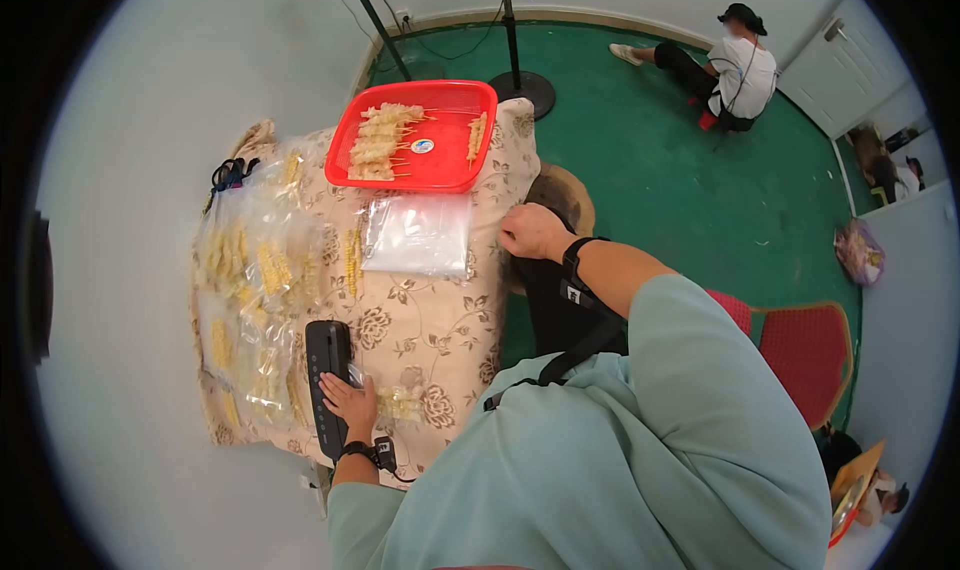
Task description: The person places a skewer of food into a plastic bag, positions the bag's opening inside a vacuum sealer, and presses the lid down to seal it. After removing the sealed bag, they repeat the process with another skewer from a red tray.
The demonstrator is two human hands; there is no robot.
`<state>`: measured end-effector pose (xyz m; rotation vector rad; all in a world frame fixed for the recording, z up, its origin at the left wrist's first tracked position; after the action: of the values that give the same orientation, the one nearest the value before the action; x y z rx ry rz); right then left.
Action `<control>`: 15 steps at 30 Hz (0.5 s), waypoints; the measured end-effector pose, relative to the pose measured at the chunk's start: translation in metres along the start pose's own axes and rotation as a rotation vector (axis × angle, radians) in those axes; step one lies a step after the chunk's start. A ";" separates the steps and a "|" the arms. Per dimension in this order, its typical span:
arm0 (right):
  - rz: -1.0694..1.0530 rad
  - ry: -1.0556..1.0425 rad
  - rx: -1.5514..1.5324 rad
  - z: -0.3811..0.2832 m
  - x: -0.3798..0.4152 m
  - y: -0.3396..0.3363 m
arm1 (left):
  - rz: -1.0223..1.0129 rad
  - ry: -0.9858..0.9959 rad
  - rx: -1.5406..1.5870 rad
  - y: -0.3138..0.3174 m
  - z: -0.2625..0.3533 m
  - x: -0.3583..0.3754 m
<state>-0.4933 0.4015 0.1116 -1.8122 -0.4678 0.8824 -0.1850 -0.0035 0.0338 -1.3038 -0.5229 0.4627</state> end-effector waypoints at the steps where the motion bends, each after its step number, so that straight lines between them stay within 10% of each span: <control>1: 0.000 0.004 0.002 0.000 0.000 0.000 | -0.001 0.004 0.000 -0.001 0.001 0.000; 15: -0.045 0.031 0.018 -0.002 -0.005 0.003 | -0.006 0.019 0.012 0.001 -0.001 0.001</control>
<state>-0.4954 0.3959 0.1108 -1.7896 -0.4780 0.8246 -0.1839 -0.0038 0.0327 -1.2937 -0.5073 0.4471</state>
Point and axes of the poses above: each hand's wrist, its own x-axis away from the middle knuckle, its own y-axis out of the palm, z = x × y, the point moved 6 cm from there along -x, towards the middle knuckle, and after that the axes turned 12 degrees about x, right-handed, at the moved point
